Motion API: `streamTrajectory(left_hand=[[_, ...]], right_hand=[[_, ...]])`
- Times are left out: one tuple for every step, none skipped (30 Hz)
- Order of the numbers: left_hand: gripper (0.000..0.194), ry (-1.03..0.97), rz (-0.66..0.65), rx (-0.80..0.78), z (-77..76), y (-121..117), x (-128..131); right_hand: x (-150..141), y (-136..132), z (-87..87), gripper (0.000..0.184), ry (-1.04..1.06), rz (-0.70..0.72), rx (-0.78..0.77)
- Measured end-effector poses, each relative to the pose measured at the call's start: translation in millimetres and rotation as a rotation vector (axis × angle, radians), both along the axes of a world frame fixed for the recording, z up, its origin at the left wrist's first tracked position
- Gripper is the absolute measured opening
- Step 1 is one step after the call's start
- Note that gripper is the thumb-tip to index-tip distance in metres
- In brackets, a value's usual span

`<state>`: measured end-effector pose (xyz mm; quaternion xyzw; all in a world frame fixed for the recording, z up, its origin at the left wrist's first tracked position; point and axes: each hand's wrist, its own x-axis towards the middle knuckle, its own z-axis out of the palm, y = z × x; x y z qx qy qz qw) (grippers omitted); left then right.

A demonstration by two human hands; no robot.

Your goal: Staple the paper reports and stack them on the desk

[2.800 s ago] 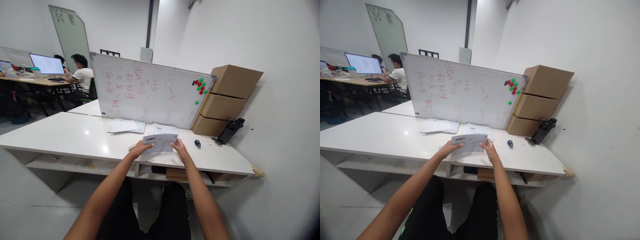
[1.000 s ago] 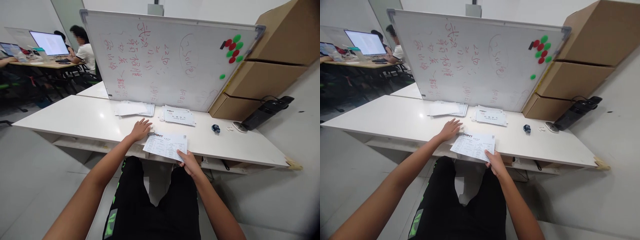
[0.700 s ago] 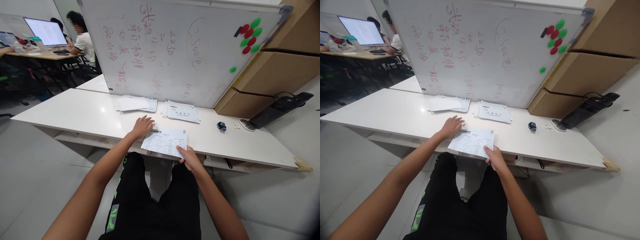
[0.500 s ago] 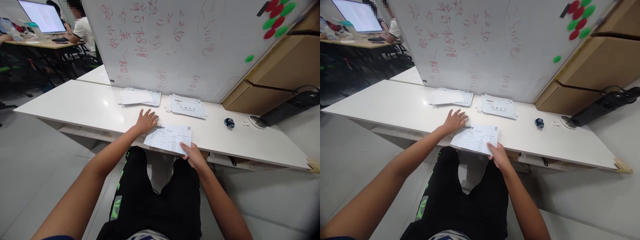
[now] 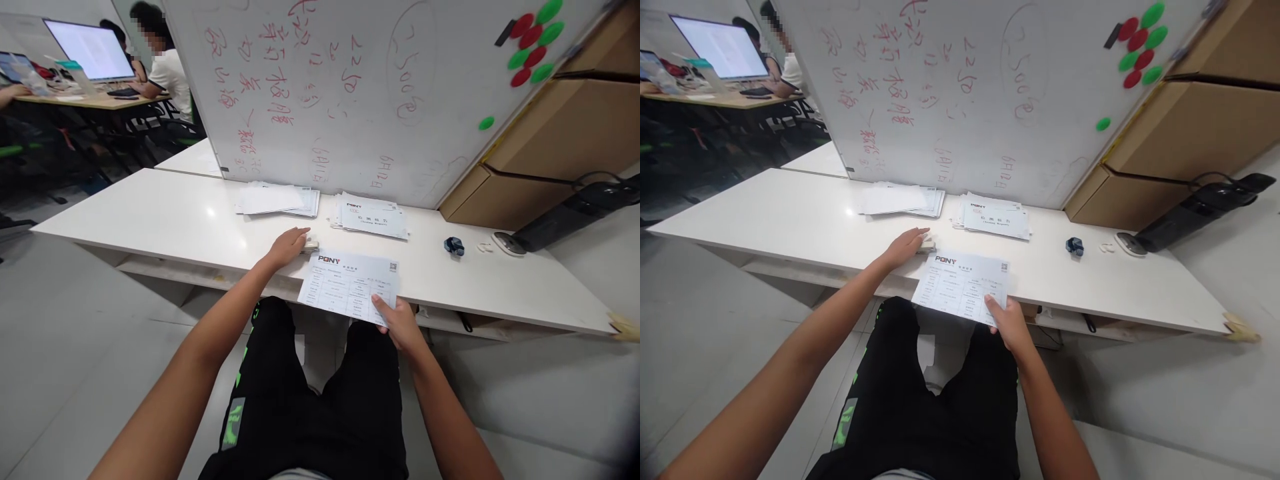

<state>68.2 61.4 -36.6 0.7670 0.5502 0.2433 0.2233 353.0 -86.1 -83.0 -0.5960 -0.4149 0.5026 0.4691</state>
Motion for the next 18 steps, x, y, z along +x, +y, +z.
streamTrajectory(left_hand=[[0.053,0.018,-0.006,0.012,-0.4,0.2,1.2],[0.053,0.042,-0.013,0.023,-0.8,0.5,2.6],[0.053,0.066,-0.019,0.032,-1.3,1.0,3.8],[0.053,0.087,-0.022,0.039,-1.8,1.4,4.8],[0.052,0.103,-0.024,0.045,-2.2,1.8,5.6],[0.052,0.112,-0.022,0.049,-2.5,2.0,6.1],[0.052,0.118,-0.019,0.05,-2.8,2.1,6.4],[0.053,0.124,-0.015,0.05,-2.9,2.0,6.5],[0.053,0.131,-0.01,0.051,-3.0,1.9,6.4],[0.053,0.14,-0.004,0.051,-2.9,1.7,6.3],[0.052,0.149,-0.001,0.051,-2.8,1.5,6.2],[0.052,0.158,-0.001,0.053,-2.7,1.4,6.1],[0.052,0.166,-0.005,0.058,-2.6,1.3,6.0],[0.052,0.172,-0.008,0.063,-2.6,1.1,6.0],[0.052,0.176,-0.01,0.068,-2.6,1.0,6.1],[0.052,0.178,-0.011,0.07,-2.8,0.8,6.3],[0.051,0.178,-0.007,0.071,-2.9,0.4,6.6],[0.05,0.176,-0.001,0.073,-3.1,0.0,7.0]], right_hand=[[7.5,-4.7,0.0,0.039,-0.007,-0.011,-0.005],[15.0,-9.5,0.2,0.04,-0.012,-0.023,-0.012],[22.2,-14.2,0.6,0.041,-0.016,-0.039,-0.017],[28.7,-18.6,0.9,0.042,-0.021,-0.054,-0.018],[34.5,-22.6,1.1,0.042,-0.025,-0.065,-0.015],[39.5,-25.9,1.1,0.043,-0.03,-0.069,-0.013],[43.5,-28.5,0.9,0.043,-0.037,-0.07,-0.013],[46.5,-30.3,0.6,0.043,-0.046,-0.067,-0.018],[48.7,-31.4,0.1,0.044,-0.053,-0.06,-0.026],[50.1,-32.0,-0.4,0.046,-0.06,-0.055,-0.033],[50.7,-32.1,-0.9,0.047,-0.069,-0.053,-0.04],[50.5,-32.0,-1.5,0.048,-0.081,-0.053,-0.045],[49.7,-31.7,-2.1,0.049,-0.092,-0.056,-0.048],[48.2,-31.4,-2.7,0.05,-0.101,-0.055,-0.051],[46.0,-31.1,-3.4,0.05,-0.105,-0.051,-0.054],[43.1,-31.0,-4.3,0.05,-0.101,-0.043,-0.058],[39.3,-30.8,-5.1,0.051,-0.089,-0.037,-0.062],[34.5,-30.4,-5.7,0.051,-0.073,-0.044,-0.065]])
